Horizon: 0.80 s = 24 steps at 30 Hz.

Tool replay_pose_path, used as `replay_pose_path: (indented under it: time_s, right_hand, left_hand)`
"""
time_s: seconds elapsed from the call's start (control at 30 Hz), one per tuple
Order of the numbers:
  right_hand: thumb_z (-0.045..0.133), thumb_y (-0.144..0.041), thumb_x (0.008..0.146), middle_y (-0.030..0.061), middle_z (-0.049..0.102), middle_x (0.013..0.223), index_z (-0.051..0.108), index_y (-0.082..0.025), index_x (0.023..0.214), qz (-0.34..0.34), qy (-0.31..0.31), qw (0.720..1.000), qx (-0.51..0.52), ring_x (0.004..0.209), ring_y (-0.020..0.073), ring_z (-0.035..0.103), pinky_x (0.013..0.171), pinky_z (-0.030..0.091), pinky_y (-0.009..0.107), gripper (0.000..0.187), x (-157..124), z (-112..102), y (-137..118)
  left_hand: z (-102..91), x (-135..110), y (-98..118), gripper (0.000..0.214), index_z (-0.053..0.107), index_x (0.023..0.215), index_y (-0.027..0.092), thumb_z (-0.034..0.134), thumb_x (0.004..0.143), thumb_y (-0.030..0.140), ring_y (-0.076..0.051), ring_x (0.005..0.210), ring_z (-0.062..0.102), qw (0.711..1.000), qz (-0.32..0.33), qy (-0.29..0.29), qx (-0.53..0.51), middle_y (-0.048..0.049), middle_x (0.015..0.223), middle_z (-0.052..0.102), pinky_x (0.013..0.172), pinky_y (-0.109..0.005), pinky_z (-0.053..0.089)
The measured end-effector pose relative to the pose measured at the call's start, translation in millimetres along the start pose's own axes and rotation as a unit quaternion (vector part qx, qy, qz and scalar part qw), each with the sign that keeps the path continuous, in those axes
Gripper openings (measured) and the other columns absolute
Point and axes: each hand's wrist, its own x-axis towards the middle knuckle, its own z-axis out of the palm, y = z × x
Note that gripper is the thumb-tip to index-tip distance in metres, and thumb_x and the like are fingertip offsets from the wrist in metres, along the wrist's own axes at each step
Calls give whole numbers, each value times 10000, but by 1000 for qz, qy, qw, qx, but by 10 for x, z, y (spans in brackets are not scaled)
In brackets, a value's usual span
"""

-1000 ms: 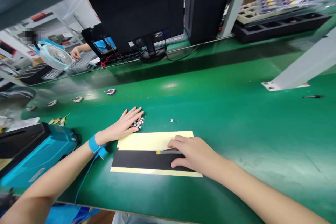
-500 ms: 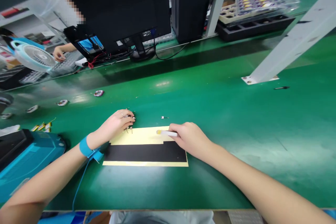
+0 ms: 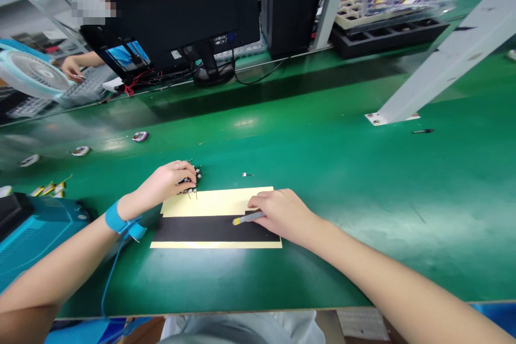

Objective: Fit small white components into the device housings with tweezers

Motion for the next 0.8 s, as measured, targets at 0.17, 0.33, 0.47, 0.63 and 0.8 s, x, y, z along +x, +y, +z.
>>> replay_pose_path:
  time_s: [0.17,0.33,0.47,0.63,0.8]
  right_hand:
    - [556,-227,781,18,657,830,598,-189,861,66,29,996,-50,719,191,616,521,335,230,98,-1,-41,21]
    - [498,-281,834,43,630,752,597,-156,812,89,51,991,-83,646,180,596,491,302,229,160,11,-117,141]
    - [459,-289,871,-7,626,777,599,-196,840,22,24,996,-78,720,118,595,568,371,189,171,13,-117,104]
    - [539,-345,817,22,587,879,573,-196,970,-6,-7,991,-135,703,135,591,559,415,218,216,-29,24,-151]
    - [454,-105,836,45,546,822,545,-103,888,-7,-32,977,-212,659,140,554,503,431,234,105,-58,109,-368]
  left_hand:
    - [1,-11,39,81,570,786,152,492,798,169,-165,776,581,999,-7,8,-33,-33,812,636,684,-257,447]
    - [23,-15,58,88,571,768,152,499,791,197,-149,737,574,997,8,24,-79,-21,773,626,670,-249,432]
    - [-33,29,201,137,608,834,166,526,782,263,-117,679,560,978,-25,98,-185,-21,778,620,625,-214,435]
    - [20,276,555,209,644,836,164,576,738,335,-135,683,594,897,-120,122,-408,-36,779,655,587,-208,469]
    - [273,512,809,192,662,794,144,632,681,297,-162,759,626,795,-141,110,-579,-45,808,677,705,-251,516]
